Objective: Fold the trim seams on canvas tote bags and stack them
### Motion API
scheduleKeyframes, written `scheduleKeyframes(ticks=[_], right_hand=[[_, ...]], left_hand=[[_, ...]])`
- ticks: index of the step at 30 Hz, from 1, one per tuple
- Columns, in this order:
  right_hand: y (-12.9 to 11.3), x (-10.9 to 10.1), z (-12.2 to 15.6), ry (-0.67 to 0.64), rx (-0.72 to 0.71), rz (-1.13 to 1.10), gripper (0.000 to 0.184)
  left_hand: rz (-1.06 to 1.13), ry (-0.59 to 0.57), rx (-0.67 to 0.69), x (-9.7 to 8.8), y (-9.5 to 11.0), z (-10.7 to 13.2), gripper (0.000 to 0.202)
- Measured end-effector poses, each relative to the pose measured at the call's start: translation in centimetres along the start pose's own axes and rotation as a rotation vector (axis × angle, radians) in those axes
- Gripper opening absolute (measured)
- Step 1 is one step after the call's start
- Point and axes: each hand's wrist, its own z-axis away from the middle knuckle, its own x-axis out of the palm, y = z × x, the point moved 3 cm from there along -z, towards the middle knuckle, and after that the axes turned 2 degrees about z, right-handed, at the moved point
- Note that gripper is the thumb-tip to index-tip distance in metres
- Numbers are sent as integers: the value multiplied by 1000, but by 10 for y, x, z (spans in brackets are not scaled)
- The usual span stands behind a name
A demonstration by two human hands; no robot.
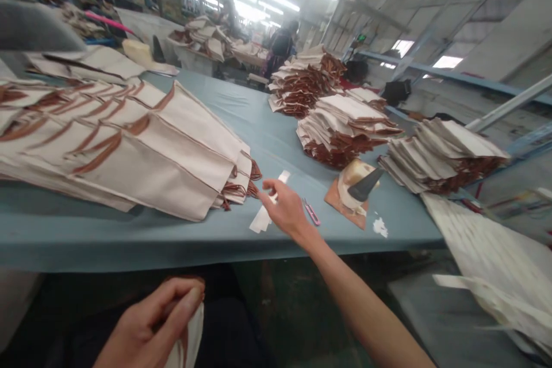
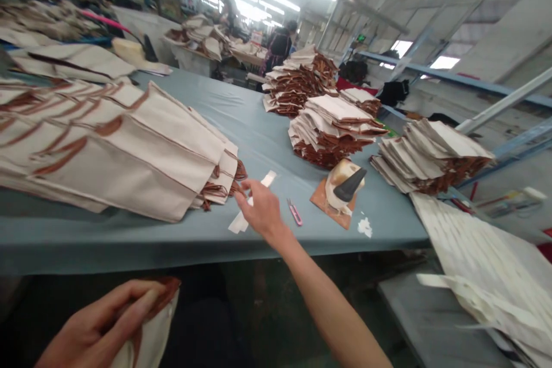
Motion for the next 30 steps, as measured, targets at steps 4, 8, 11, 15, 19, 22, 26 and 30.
scheduleKeyframes(ticks=[4,8,11,15,19,22,26,30], right_hand=[[14,19,74,-50,5,98,27],[17,27,90,-133,-5,183,24],[15,30,81,-214,-20,223,18],[6,35,65,-305,-8,230,12],[6,37,55,-340,82,184,19],[17,32,50,-354,149,72,20],[38,24,47,-350,247,-138,24],[50,26,48,-337,290,-347,25]], left_hand=[[38,65,-51,-7,7,-40,68],[-194,2,52,2,32,-65,56],[-213,-100,91,23,50,-77,51],[-194,-131,78,45,55,-90,50],[-179,-177,62,56,52,-94,51],[-170,-206,48,63,51,-95,51],[-175,-220,37,72,56,-98,51],[-290,-219,56,85,70,-103,59]])
